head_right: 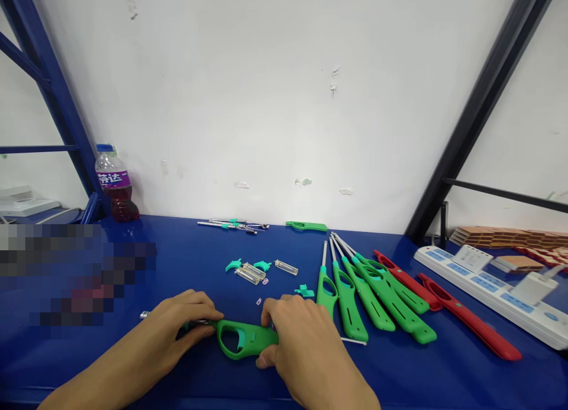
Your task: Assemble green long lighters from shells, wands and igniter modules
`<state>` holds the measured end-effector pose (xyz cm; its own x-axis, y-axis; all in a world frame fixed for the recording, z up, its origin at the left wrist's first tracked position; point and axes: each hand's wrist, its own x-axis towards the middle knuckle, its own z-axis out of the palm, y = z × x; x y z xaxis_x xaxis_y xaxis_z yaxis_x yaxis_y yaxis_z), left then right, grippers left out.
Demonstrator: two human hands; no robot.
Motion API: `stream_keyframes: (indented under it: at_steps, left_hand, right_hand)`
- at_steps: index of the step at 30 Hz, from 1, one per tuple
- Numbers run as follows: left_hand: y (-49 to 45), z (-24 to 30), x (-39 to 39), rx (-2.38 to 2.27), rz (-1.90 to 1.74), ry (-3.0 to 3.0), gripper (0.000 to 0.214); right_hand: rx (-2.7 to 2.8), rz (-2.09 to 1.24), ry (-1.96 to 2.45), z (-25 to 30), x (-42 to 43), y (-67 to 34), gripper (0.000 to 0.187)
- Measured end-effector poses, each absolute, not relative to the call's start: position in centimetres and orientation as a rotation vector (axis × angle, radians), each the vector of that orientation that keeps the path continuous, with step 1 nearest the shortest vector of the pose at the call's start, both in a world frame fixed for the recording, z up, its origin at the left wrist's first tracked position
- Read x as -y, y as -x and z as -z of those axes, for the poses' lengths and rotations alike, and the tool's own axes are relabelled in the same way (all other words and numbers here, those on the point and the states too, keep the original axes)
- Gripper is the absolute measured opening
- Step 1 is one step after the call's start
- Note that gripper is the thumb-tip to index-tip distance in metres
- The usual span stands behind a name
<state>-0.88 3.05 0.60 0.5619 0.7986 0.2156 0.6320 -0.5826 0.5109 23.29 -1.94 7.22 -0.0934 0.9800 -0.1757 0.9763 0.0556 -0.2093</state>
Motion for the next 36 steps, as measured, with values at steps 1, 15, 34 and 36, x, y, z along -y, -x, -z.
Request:
stream_keyframes:
  at_steps: [1, 15, 34, 36]
  left_hand:
    - [0.8, -0.6, -3.1, -1.174, -0.622, -2.421, 0.025]
    - [-0.1, -1.2, -2.8, -1.271, -0.47, -2.541, 0.03]
    - [0.0, -0.9, -2.9, -1.236, -0.385, -2.689, 0.029]
    - [0.2, -0.6, -2.9, -1.232, -0.46, -2.711, 0.028]
  right_hand:
    - [2.274, -0.435, 2.115, -7.3, 1.9, -23.2, 0.039]
    - [2.256, -0.426, 2.211, -7.7, 1.3, -22.5, 0.037]
    - [2.172, -0.526, 2.147, -7.5, 1.5, -23.5, 0.042]
    - [2.165, -0.542, 2.13, -7.4, 1.6, -23.8, 0.043]
